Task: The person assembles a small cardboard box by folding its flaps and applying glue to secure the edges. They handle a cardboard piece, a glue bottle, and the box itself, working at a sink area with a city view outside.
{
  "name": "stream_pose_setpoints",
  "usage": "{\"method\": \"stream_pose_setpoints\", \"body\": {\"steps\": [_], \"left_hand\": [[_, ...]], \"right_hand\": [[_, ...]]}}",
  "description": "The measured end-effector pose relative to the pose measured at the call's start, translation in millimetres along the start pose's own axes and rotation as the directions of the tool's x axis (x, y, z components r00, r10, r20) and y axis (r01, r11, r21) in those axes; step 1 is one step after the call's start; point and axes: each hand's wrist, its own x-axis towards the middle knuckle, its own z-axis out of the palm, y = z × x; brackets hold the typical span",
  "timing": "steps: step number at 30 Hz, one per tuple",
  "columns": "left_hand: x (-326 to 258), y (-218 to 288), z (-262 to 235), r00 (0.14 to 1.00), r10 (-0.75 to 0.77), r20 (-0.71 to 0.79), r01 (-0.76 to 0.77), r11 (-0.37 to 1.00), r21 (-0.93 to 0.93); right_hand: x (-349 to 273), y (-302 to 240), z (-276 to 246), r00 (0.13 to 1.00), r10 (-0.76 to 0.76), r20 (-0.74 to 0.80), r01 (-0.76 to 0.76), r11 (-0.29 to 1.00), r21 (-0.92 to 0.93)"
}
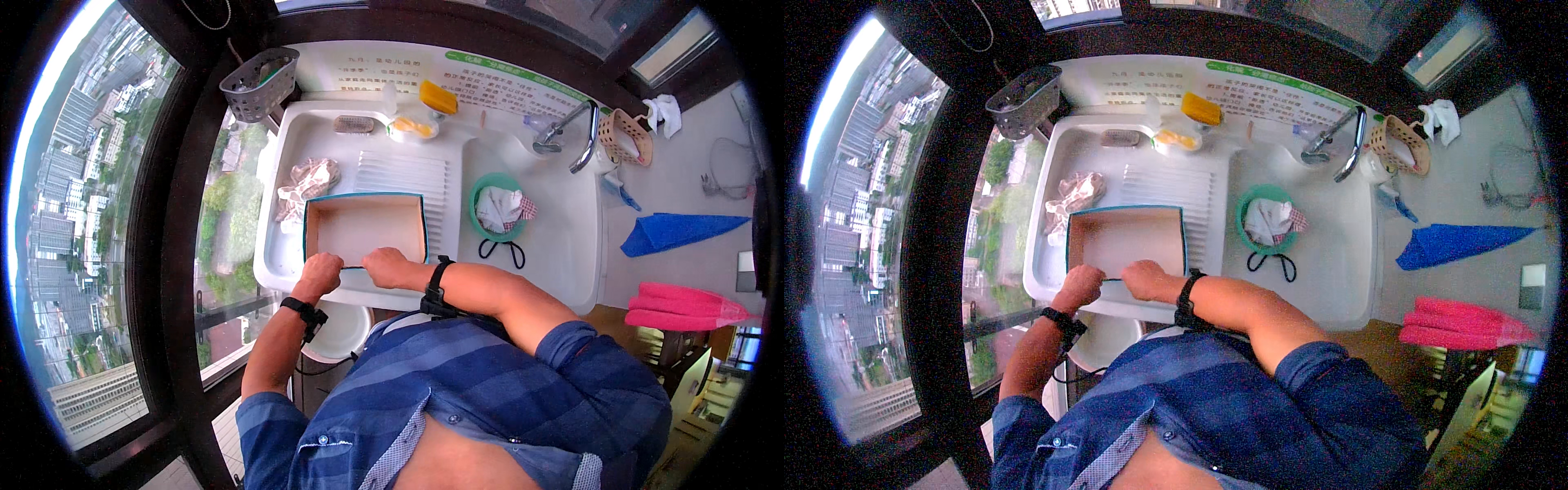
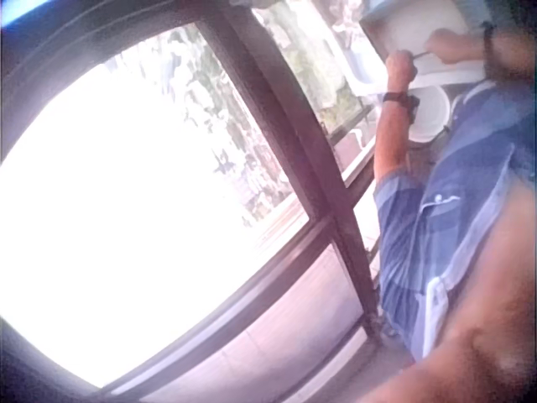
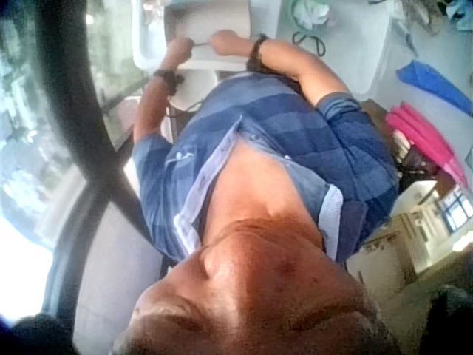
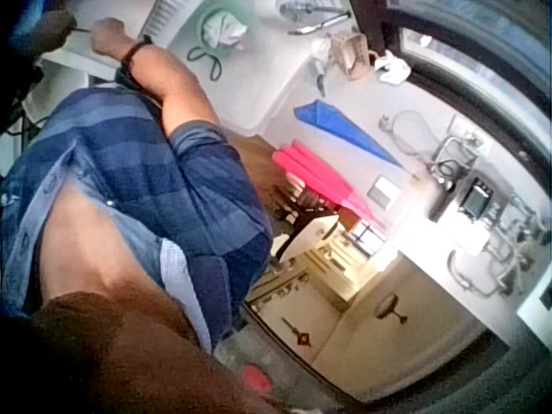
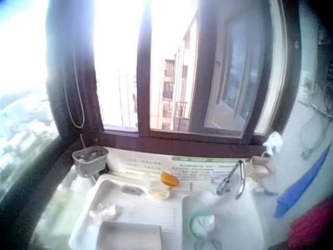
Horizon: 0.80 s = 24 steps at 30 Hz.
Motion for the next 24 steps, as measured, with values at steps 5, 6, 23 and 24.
{"method": "stream_pose_setpoints", "body": {"steps": [5,6,23,24], "left_hand": [[2.0,0.0,-3.1,1.0,-0.005,0.014,0.005,1.0,0.004],[1.0,0.8,-5.3,1.0,-0.002,0.013,0.002,1.0,0.006],[1.0,-0.2,-2.8,0.999,0.031,-0.018,-0.031,0.999,-0.016],[1.0,0.8,-4.4,0.999,0.037,-0.02,-0.037,0.999,-0.018]], "right_hand": [[-19.5,17.5,-5.9,1.0,0.027,0.012,-0.027,1.0,-0.015],[-21.9,17.8,-8.4,1.0,0.016,0.016,-0.016,0.999,-0.03],[-19.9,14.1,-12.2,0.992,0.088,0.092,-0.08,0.993,-0.086],[-20.5,13.3,-15.0,0.991,0.085,0.1,-0.077,0.994,-0.083]]}}
